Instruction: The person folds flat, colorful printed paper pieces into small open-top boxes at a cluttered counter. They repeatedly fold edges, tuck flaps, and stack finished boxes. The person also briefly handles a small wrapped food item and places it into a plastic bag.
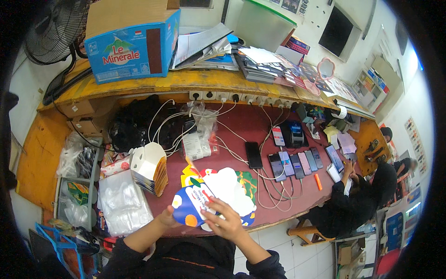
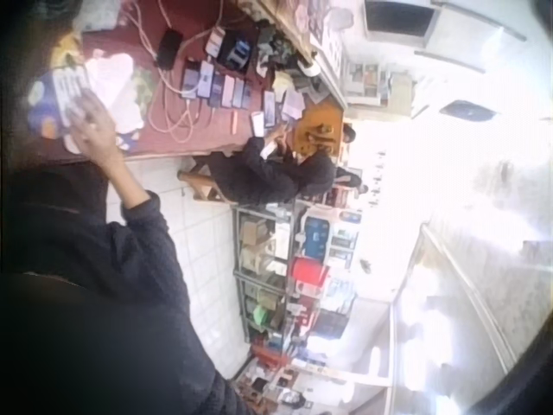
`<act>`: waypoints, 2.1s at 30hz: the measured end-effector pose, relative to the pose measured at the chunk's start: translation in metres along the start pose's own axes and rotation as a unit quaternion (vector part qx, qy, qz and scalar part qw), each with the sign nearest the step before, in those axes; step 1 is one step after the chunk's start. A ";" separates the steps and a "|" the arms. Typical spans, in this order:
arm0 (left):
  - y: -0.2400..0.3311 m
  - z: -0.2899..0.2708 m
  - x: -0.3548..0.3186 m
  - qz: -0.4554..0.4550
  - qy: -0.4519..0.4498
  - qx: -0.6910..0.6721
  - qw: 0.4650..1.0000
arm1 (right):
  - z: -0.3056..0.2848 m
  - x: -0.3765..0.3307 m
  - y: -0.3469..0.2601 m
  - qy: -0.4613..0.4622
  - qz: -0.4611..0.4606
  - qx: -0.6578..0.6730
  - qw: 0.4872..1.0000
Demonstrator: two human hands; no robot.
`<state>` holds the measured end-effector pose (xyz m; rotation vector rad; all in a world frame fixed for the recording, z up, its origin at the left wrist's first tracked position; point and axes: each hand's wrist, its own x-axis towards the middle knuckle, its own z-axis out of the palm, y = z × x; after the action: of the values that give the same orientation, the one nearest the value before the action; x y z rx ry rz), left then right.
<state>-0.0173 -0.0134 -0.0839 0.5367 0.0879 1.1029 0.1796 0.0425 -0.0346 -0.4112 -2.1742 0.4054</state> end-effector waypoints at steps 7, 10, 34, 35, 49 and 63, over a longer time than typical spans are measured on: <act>0.008 0.023 -0.015 -0.201 0.106 0.291 0.929 | -0.029 0.021 0.012 0.026 0.095 0.030 0.995; 0.009 0.030 -0.016 -0.278 0.117 0.327 0.896 | -0.023 0.027 0.012 -0.017 0.189 0.148 0.971; 0.040 0.039 0.015 -0.076 0.331 0.061 0.939 | -0.001 0.016 -0.012 0.020 0.165 0.108 0.980; 0.039 0.041 0.016 -0.083 0.348 0.052 0.932 | 0.002 0.015 -0.013 0.045 0.179 0.126 0.975; -0.016 0.050 0.019 0.144 0.302 0.206 0.919 | 0.029 0.022 -0.015 0.322 0.214 0.098 0.917; 0.000 0.028 0.015 0.037 0.146 0.005 0.989 | 0.021 0.016 -0.020 0.178 0.248 0.079 0.949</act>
<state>-0.0006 -0.0108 -0.0566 0.3860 0.3309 1.2487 0.1500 0.0286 -0.0269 -0.8748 -1.6585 0.7143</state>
